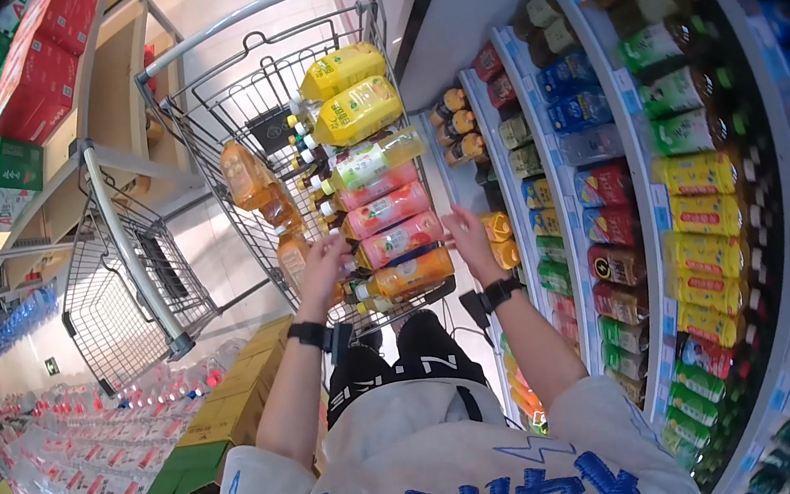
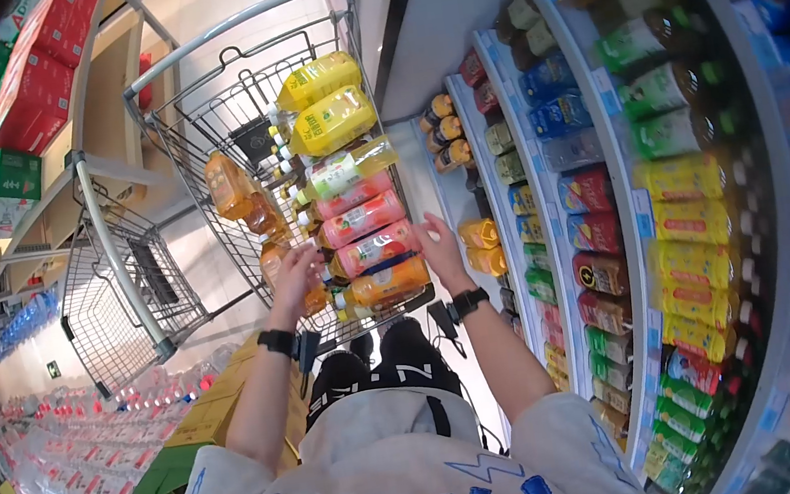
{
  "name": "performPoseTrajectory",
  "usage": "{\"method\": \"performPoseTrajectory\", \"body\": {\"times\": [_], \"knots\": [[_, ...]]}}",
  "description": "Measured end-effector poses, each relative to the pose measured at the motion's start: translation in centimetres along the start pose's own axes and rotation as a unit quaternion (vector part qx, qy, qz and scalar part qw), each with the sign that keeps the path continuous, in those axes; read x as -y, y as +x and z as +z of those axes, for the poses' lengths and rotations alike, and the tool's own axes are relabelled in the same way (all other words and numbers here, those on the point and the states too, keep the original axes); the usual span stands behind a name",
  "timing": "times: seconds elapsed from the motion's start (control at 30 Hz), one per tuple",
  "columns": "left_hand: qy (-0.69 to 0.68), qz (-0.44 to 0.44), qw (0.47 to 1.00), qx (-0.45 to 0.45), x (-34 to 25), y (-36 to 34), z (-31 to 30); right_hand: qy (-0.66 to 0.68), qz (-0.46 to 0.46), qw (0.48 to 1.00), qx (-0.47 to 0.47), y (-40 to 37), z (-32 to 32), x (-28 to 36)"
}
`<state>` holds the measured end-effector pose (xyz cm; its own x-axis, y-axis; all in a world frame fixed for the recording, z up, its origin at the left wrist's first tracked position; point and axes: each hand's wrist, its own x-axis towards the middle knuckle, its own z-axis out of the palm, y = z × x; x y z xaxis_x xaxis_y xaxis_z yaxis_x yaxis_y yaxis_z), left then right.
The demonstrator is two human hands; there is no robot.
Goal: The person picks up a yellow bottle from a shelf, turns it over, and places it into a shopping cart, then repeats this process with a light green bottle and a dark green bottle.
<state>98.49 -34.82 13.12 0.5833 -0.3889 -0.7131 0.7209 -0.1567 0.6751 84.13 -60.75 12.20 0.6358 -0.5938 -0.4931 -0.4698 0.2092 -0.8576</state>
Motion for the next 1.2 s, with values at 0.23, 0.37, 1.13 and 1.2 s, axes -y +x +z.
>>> {"method": "performPoseTrajectory", "body": {"times": [0.23,0.37,1.13,1.2], "knots": [[0.073,-0.016,0.988,0.136,8.7,-9.9,-1.2,0.032,0.054,0.998,-0.01,-16.1,-3.3,-5.6],[0.114,-0.036,0.981,0.155,11.0,-14.8,0.2,0.037,0.063,0.996,-0.044,-24.5,-3.7,-8.9],[0.312,-0.023,0.842,0.439,23.3,-33.4,22.7,0.171,0.033,0.959,-0.224,-51.6,-20.7,-19.5],[0.336,-0.02,0.826,0.453,25.6,-36.0,26.8,0.169,0.017,0.956,-0.24,-54.2,-24.1,-20.5]]}}
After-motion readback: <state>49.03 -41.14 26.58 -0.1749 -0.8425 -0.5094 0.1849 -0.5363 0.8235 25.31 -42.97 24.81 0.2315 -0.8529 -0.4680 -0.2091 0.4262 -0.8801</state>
